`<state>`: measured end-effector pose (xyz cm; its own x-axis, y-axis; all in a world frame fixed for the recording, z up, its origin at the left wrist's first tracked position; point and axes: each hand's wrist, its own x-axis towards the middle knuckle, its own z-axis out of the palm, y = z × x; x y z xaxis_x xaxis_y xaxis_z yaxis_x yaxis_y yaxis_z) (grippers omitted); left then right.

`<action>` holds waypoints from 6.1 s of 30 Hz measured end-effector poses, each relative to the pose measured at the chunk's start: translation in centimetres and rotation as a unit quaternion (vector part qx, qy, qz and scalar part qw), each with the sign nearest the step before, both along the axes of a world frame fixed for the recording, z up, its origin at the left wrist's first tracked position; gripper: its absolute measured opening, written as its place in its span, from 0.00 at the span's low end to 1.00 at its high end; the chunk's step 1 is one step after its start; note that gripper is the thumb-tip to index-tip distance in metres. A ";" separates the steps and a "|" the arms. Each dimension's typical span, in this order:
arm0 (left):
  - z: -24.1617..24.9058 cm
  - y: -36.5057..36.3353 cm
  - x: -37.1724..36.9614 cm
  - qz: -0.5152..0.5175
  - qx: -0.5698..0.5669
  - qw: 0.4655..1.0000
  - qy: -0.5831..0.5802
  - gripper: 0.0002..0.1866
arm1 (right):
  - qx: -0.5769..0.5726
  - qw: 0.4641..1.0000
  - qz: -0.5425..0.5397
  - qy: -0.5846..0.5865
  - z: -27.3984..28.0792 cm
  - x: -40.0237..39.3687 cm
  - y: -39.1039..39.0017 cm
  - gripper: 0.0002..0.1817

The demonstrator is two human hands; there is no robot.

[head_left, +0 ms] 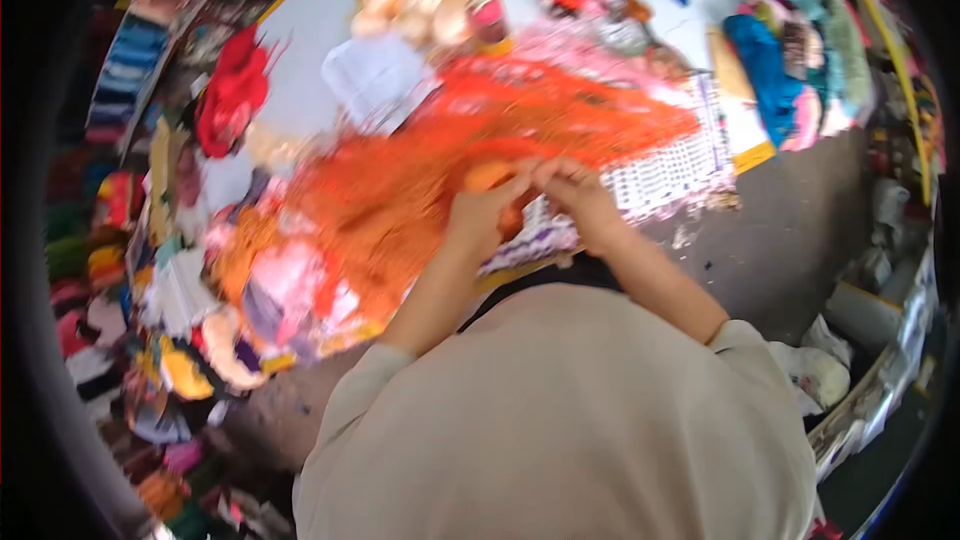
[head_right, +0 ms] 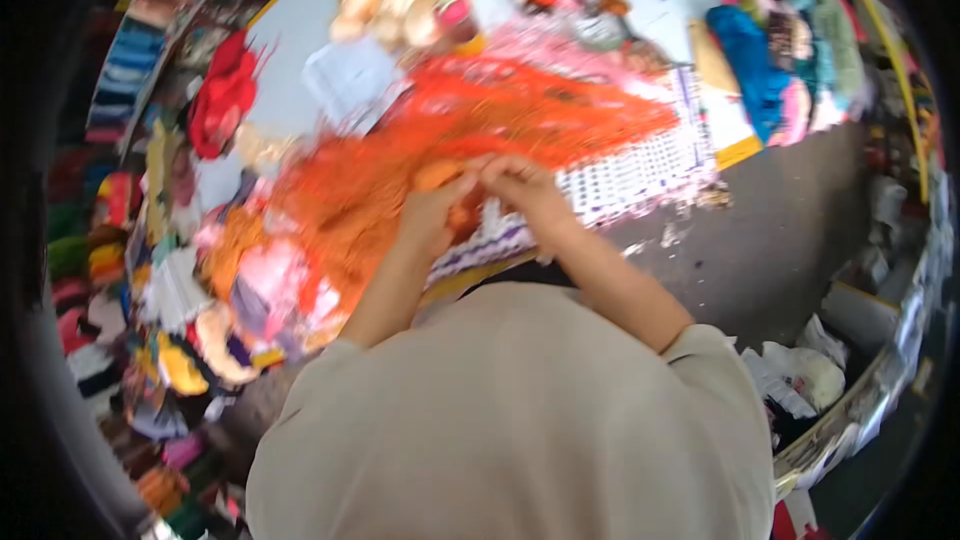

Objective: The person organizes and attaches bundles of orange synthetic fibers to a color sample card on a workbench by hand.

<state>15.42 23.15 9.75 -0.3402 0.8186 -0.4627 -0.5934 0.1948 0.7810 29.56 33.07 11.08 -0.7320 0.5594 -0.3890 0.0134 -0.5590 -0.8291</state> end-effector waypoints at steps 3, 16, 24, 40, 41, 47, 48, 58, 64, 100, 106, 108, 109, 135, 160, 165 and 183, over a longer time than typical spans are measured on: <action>-0.3 0.4 0.8 -0.008 0.026 0.999 -0.018 0.19 | -0.004 0.999 0.024 0.048 -3.8 0.8 -0.5 0.07; 0.6 0.8 2.5 0.019 0.080 0.987 -0.136 0.14 | 0.015 0.999 -0.004 0.050 0.7 2.7 -0.6 0.04; 2.7 1.6 1.7 -0.034 0.142 0.971 -0.189 0.18 | 0.027 0.997 -0.066 -0.038 1.0 3.6 -0.3 0.05; 2.5 1.2 2.3 -0.039 0.133 0.974 -0.180 0.18 | 0.026 0.997 -0.027 -0.062 2.3 2.5 0.3 0.06; 2.6 1.3 2.2 -0.036 0.136 0.973 -0.182 0.18 | 0.011 0.998 -0.045 -0.053 2.6 2.4 0.2 0.04; 2.5 1.6 2.4 -0.015 0.112 0.977 -0.182 0.16 | 0.100 0.991 -0.030 -0.089 2.9 2.2 0.2 0.05; 2.3 1.7 2.6 -0.010 0.100 0.984 -0.150 0.15 | 0.100 0.991 -0.031 -0.089 2.6 2.1 0.3 0.05; 1.3 2.1 2.6 0.023 0.103 0.978 -0.182 0.15 | 0.074 0.993 -0.043 -0.086 2.1 1.9 1.0 0.06; 0.4 2.3 2.9 0.028 0.100 0.983 -0.152 0.14 | 0.163 0.977 -0.020 -0.139 1.5 1.4 0.9 0.07; 0.3 2.3 0.5 -0.043 -0.020 0.979 -0.198 0.11 | 0.312 0.933 -0.118 -0.134 -0.5 2.6 -0.7 0.04; -0.8 1.0 -3.7 -0.015 -0.004 0.991 -0.131 0.13 | -0.002 0.960 -0.262 0.097 -1.3 5.8 3.2 0.07; -3.4 0.2 -8.0 0.041 0.002 0.987 -0.154 0.10 | 0.002 0.957 -0.265 0.118 -0.3 9.4 4.6 0.08; -3.1 -0.7 -10.2 0.099 -0.015 0.984 -0.146 0.09 | 0.021 0.956 -0.283 0.071 -0.8 12.4 6.0 0.10; -13.4 7.3 5.0 -0.113 -0.302 0.946 0.022 0.09 | 0.377 0.857 0.163 -0.312 -16.5 5.7 6.4 0.09; -12.9 6.3 4.2 -0.103 -0.120 0.931 -0.328 0.10 | 0.221 0.925 0.187 -0.248 -16.9 6.3 8.0 0.13; -19.1 6.2 5.7 -0.310 -0.285 0.898 0.130 0.10 | 0.072 0.962 0.175 -0.197 -16.9 6.4 8.3 0.16; -0.1 -0.7 -17.1 0.252 -0.022 0.955 -0.156 0.10 | 0.301 0.856 0.213 -0.363 -17.0 5.7 6.2 0.15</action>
<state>-1.64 22.43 9.64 -0.5253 0.5653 -0.6361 -0.8233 -0.1485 0.5479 35.25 39.27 -5.93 -0.6071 0.5609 -0.5629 0.7429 0.1490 -0.6527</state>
